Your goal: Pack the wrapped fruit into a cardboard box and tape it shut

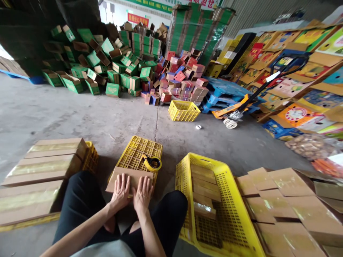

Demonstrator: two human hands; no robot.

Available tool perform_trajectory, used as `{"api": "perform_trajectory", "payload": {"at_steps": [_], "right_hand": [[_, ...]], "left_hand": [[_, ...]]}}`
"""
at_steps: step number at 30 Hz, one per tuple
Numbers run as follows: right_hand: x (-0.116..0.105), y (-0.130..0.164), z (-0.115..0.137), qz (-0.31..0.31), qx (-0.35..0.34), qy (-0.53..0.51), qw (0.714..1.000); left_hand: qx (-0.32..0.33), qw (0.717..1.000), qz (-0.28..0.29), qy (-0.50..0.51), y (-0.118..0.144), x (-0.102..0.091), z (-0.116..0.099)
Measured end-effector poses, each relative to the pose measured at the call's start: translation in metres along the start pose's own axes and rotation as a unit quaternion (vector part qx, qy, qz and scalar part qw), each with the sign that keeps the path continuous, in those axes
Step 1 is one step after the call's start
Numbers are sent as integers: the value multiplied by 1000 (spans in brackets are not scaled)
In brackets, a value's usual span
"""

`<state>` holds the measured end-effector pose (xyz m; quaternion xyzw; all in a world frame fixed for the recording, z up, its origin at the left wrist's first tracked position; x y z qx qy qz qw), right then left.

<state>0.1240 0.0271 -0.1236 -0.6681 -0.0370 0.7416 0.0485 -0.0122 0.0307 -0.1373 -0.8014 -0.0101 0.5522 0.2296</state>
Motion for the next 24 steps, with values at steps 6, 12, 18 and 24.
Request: {"api": "perform_trajectory", "payload": {"at_steps": [6, 12, 18, 24], "right_hand": [[-6, -6, 21, -5, -74, -24, 997], [-19, 5, -35, -42, 0, -15, 999], [-20, 11, -38, -51, 62, -13, 997], [-8, 22, 22, -17, -20, -25, 999]], "left_hand": [[107, 990, 51, 79, -7, -11, 16], [9, 1000, 11, 11, -7, -41, 78], [-32, 999, -28, -27, -9, -39, 81], [9, 999, -33, 9, 0, -23, 21]]}}
Point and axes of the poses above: each hand's wrist, its own y-axis away from the middle knuckle, its own x-axis out of the palm, z = x × y, the point moved 4 cm from there along -y, towards the middle knuckle, and after that the axes turned 4 degrees about -z, right-handed, at the moved point
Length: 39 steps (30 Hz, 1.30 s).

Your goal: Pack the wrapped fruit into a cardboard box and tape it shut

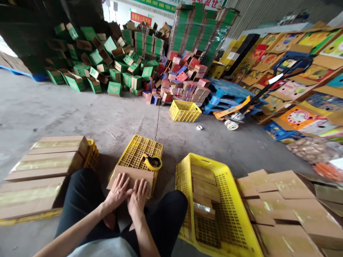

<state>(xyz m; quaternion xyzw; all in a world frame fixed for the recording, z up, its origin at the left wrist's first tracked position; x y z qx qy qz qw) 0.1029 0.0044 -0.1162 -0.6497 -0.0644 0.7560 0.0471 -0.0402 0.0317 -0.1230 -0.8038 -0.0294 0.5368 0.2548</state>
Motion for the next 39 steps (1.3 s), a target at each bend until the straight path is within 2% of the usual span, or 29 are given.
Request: {"api": "perform_trajectory", "payload": {"at_steps": [3, 5, 9, 11, 13, 15, 19, 22, 24, 26, 28, 31, 34, 39], "right_hand": [[3, 8, 5, 1, -36, -6, 999], [0, 11, -5, -3, -51, -11, 999], [-11, 17, -42, 2, -32, 8, 999], [-14, 22, -55, 8, -19, 17, 1000], [-15, 28, -57, 6, -8, 21, 1000], [-13, 34, -47, -2, 0, 19, 1000], [-4, 38, -3, -13, -19, -8, 1000], [1, 37, 29, -19, -72, -30, 997], [1, 35, 38, -29, -97, -44, 994], [-2, 32, 38, -41, -102, -55, 992], [-7, 28, 31, -48, -100, -59, 992], [-15, 22, 13, -49, -87, -52, 994], [-23, 15, -8, -54, -43, -27, 997], [-25, -4, -24, -12, -2, 12, 1000]], "left_hand": [[33, 999, 33, 22, 14, -2, -17], [49, 997, 56, 36, 23, -10, -13], [50, 995, 82, 23, 41, -30, 23], [11, 997, 72, 6, 48, -38, 43], [-23, 998, 55, -8, 52, -43, 53], [-41, 998, 37, -14, 54, -42, 50], [-39, 999, 2, -5, 48, -27, 20], [4, 1000, 12, 14, 44, -10, -2], [39, 999, 22, 24, 41, -3, -9], [52, 998, 32, 29, 39, -2, -9], [33, 998, 40, 27, 36, -6, -5], [-3, 999, 43, 13, 32, -16, 2], [-20, 999, 32, -2, 25, -25, 9], [-37, 999, 12, -15, 2, -24, 19]]}}
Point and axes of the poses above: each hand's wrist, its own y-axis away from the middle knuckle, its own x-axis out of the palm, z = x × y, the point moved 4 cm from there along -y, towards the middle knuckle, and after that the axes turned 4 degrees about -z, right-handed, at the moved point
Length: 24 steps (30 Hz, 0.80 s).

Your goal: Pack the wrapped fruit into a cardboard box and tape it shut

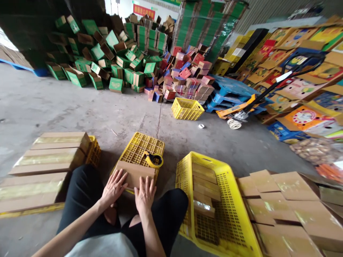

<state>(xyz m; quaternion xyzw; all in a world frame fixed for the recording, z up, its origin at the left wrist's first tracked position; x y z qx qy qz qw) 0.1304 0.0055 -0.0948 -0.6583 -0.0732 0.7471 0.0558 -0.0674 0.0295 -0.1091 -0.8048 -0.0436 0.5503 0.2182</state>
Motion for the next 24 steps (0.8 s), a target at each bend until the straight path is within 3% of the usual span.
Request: {"api": "perform_trajectory", "payload": {"at_steps": [7, 12, 16, 24], "right_hand": [[10, -26, 24, 78, 14, 4, 997], [6, -39, 41, 108, 29, 37, 993], [3, -48, 45, 138, 35, 58, 988], [10, -42, 31, 105, 8, 49, 993]], "left_hand": [[29, 999, 17, 11, -24, 16, 7], [78, 995, 57, 27, -39, 24, 5], [79, 994, 71, 4, -50, 28, 1], [72, 996, 46, -12, -49, 30, -2]]}}
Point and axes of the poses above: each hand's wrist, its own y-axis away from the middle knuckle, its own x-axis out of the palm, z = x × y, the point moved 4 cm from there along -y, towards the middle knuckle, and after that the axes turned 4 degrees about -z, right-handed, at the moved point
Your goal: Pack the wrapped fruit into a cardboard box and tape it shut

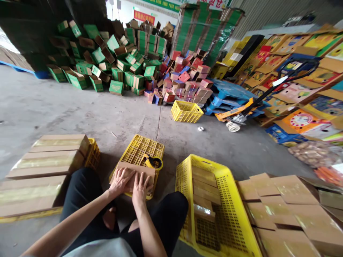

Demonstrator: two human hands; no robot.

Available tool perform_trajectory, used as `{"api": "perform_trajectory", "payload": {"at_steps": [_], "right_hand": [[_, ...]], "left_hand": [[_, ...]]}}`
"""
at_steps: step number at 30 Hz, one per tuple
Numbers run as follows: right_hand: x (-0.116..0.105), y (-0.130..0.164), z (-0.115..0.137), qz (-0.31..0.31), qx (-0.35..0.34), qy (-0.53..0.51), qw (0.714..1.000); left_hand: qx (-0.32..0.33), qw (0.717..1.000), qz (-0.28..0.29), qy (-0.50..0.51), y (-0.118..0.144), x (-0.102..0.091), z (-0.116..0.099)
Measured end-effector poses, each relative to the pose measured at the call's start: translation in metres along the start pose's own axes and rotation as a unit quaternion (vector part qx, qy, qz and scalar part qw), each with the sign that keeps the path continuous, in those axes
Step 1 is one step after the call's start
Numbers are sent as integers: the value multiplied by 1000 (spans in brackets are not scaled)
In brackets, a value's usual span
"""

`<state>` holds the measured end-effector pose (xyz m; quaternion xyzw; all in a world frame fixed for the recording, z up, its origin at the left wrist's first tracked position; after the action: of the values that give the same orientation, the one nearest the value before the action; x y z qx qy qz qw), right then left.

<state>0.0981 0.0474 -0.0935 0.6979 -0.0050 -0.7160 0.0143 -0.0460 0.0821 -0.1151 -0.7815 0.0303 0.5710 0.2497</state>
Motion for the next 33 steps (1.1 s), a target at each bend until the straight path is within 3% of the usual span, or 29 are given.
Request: {"api": "perform_trajectory", "payload": {"at_steps": [6, 10, 16, 21, 26, 33], "right_hand": [[6, 15, -16, -36, -75, -79, 993], [4, 20, -22, -104, -94, -111, 984], [-5, 26, -21, -176, -87, -161, 967], [-13, 31, -17, -184, -81, -149, 968], [-18, 27, -10, -141, -82, -100, 982], [-20, 6, 8, 33, -11, -47, 998]], "left_hand": [[-3, 1000, -21, 12, 10, 4, -5], [-1, 999, -22, 28, 22, 7, -13], [50, 991, -31, 117, 46, -12, -25], [31, 991, -8, 128, 54, -24, -28], [-17, 996, 30, 81, 39, -19, -20], [-14, 999, 23, 46, 19, -10, -2]]}}
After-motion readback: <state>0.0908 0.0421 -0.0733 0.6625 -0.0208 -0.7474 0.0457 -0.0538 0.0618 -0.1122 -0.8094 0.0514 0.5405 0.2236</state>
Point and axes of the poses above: each hand's wrist, its own y-axis away from the middle knuckle, its own x-axis out of the palm, z = x × y, the point moved 4 cm from there along -y, towards the middle knuckle, and after that the axes turned 4 degrees about -z, right-handed, at the moved point
